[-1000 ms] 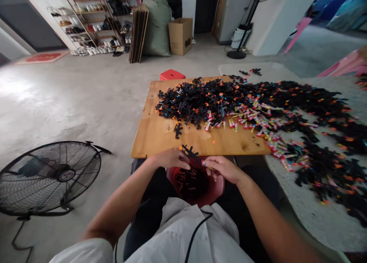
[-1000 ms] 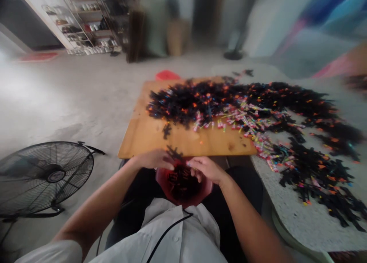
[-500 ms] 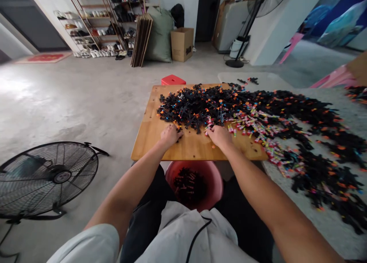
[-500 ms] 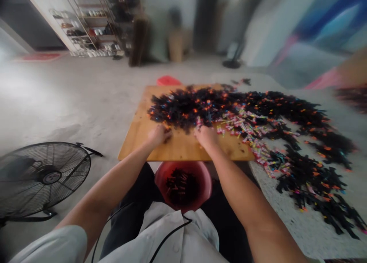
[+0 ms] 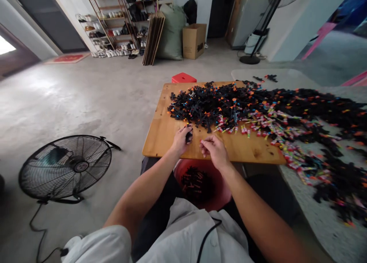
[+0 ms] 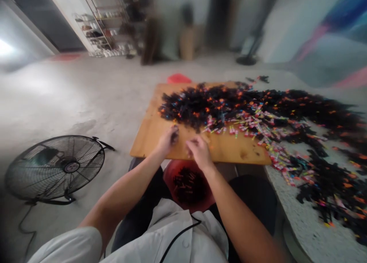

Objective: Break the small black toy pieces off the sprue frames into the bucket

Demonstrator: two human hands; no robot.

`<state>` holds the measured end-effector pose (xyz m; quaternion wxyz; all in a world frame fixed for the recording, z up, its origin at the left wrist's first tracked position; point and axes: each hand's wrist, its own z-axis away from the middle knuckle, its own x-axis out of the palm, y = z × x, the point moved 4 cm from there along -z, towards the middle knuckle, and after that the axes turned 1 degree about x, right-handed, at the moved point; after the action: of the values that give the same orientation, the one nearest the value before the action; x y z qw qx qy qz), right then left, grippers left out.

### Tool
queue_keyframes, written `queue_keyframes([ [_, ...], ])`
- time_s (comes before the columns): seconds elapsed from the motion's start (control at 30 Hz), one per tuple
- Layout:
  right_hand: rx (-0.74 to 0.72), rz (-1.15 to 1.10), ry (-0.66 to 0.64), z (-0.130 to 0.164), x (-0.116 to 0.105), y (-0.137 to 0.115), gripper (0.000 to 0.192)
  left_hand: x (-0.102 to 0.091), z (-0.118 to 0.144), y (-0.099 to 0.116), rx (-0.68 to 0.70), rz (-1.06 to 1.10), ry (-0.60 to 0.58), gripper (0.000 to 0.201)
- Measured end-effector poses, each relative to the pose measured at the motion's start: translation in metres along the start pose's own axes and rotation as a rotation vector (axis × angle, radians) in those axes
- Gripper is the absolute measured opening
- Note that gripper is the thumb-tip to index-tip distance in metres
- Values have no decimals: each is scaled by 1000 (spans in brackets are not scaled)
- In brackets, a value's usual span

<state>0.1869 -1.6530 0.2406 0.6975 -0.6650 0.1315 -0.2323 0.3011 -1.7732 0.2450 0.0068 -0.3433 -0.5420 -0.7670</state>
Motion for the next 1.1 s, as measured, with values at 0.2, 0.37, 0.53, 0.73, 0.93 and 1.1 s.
queue_keyframes([
  [0.2, -6, -238, 56, 36, 26, -1, 42, 29, 16, 0, 182, 2, 114, 22],
  [0.37, -26, -271, 59, 40, 22, -5, 35, 34, 23, 3, 205, -72, 168, 20],
  [0.53, -12, -282, 34, 44, 19, -8, 31, 35, 25, 4, 261, -98, 145, 21],
  [0.73, 92, -405, -12, 46, 21, -8, 32, 38, 31, 6, 228, -116, 154, 20],
  [0.93, 238, -565, -18, 47, 19, 0, 33, 44, 35, 10, 242, -131, 132, 17],
  [1.1, 254, -572, -21, 48, 18, 4, 33, 44, 36, 8, 234, -126, 135, 18],
])
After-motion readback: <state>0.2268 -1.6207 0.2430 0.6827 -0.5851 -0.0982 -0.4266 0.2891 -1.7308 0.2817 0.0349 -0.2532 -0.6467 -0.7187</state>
